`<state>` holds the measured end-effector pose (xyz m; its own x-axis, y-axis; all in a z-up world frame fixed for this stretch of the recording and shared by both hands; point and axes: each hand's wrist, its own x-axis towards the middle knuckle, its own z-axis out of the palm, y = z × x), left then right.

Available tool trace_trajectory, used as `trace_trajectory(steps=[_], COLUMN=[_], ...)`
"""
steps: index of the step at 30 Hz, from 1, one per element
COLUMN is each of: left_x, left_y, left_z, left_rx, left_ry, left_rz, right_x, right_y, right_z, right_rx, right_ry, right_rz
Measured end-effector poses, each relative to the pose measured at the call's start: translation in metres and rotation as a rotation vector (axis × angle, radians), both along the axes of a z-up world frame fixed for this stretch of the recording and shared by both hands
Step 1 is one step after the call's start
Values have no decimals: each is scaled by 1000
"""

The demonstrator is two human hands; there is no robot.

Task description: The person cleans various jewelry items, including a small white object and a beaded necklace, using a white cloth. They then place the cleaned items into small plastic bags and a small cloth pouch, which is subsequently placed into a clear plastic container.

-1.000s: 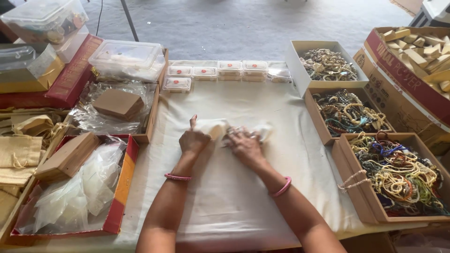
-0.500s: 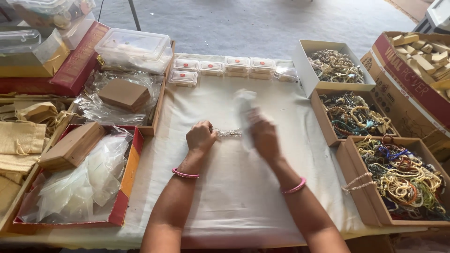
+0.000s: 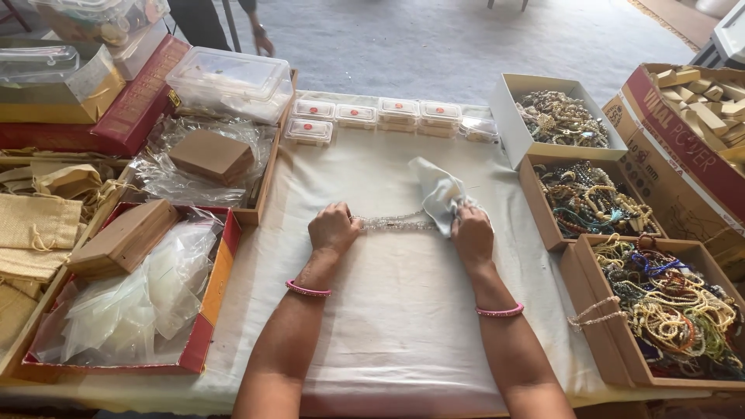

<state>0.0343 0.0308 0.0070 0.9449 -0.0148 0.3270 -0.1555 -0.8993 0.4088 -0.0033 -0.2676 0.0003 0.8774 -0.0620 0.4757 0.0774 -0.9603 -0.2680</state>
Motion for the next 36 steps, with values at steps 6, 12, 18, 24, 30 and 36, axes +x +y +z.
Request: trace_trajectory(steps=[6, 12, 18, 24, 30, 36], left_x=[6, 10, 10, 7, -7, 4], left_y=[0, 4, 0, 3, 2, 1], left_z=[-15, -21, -15, -14, 0, -2], left_rx=[-28, -4, 0, -10, -116, -107], left_ry=[-30, -67, 21, -21, -64, -7], left_rz=[-13, -2, -26, -26, -51, -30], right_x=[-20, -23, -4, 15, -27, -9], right_y=[79, 94, 26, -9, 85, 74], right_z=[9, 22, 5, -25, 14, 8], right_rx=[-371, -310, -81, -5, -297, -278], right_ry=[-280, 149, 133, -39, 56, 198], right_rz=[368, 500, 196, -23, 433, 392])
